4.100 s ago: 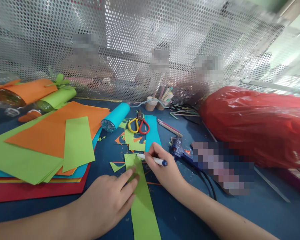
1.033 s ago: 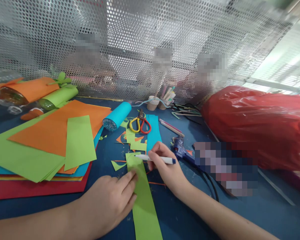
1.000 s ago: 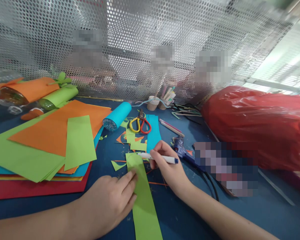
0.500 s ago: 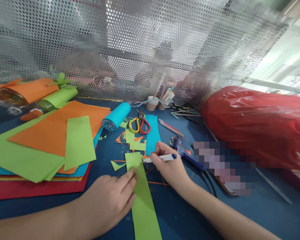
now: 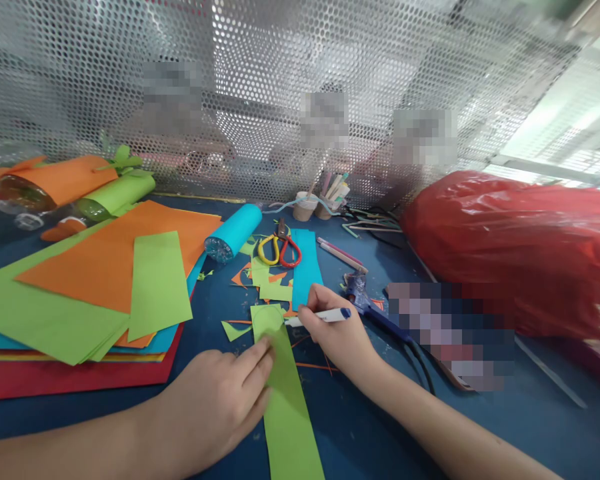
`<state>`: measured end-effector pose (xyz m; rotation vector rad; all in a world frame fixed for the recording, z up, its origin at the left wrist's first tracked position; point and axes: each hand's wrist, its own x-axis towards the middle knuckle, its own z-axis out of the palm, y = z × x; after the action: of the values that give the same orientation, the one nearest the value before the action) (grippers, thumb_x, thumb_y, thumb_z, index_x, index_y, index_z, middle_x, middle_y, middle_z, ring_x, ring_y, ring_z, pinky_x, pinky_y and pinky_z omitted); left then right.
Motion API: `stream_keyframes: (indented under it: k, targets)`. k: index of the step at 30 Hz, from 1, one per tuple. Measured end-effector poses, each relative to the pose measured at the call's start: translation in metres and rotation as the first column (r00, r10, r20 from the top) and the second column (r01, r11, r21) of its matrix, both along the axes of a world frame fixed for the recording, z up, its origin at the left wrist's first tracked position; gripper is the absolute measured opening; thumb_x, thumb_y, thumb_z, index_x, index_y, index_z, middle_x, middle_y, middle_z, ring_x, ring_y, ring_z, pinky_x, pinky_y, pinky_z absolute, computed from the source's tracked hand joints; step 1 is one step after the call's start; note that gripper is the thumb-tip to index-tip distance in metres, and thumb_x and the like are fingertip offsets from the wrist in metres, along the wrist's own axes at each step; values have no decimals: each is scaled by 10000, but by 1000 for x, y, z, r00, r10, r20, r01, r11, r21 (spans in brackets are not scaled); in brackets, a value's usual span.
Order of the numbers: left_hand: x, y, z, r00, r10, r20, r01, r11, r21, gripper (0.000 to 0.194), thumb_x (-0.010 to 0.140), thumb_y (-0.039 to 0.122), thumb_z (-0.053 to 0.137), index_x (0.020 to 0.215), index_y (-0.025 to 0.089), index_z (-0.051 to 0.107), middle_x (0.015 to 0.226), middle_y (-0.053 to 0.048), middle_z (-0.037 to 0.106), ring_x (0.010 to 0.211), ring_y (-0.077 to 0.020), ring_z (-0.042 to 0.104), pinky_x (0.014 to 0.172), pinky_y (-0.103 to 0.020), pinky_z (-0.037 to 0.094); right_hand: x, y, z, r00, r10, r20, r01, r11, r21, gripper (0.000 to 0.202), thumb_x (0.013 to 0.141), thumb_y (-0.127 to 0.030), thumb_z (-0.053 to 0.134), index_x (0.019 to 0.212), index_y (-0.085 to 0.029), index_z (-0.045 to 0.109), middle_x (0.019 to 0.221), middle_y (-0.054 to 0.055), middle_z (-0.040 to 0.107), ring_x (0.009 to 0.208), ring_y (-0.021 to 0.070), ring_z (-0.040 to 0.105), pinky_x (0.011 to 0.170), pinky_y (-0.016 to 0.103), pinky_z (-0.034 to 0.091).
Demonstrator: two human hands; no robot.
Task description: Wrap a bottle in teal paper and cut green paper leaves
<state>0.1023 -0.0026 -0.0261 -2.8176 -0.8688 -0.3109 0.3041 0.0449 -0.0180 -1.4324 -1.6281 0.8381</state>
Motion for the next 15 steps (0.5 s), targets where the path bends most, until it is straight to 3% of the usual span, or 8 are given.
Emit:
stream_keyframes:
  k: [7, 11, 15]
  targets:
    - [0, 2, 1, 996, -25, 87, 26, 1000, -4, 372, 950, 194, 369, 1214, 53, 591, 1222, -191, 661, 647, -233, 717, 478, -366, 586, 0, -1, 5, 1000, -10, -30, 11, 1000, 16, 220, 707, -212, 512, 573, -230, 340, 474, -88, 355, 445, 89, 322, 455, 231, 229]
    - [0, 3, -3, 982, 12, 188, -10, 1000, -11, 347, 928, 188, 393, 1181, 62, 594, 1198, -190, 670, 690, -254, 714, 519, -406, 600, 1, -3, 14, 982, -75, -175, 91, 992, 83, 254, 781, -260, 544, 612, -233, 356, 466, -104, 329, 415, 79, 308, 430, 220, 233]
    - [-3, 3, -8, 960, 94, 264, -68, 992, -105, 297, 907, 204, 424, 1148, 125, 578, 1241, -195, 600, 791, -269, 697, 623, -435, 602, 2, -4, 20, 950, -85, -301, 123, 987, 108, 284, 857, -362, 559, 671, -238, 382, 451, -122, 309, 388, 74, 267, 414, 218, 238]
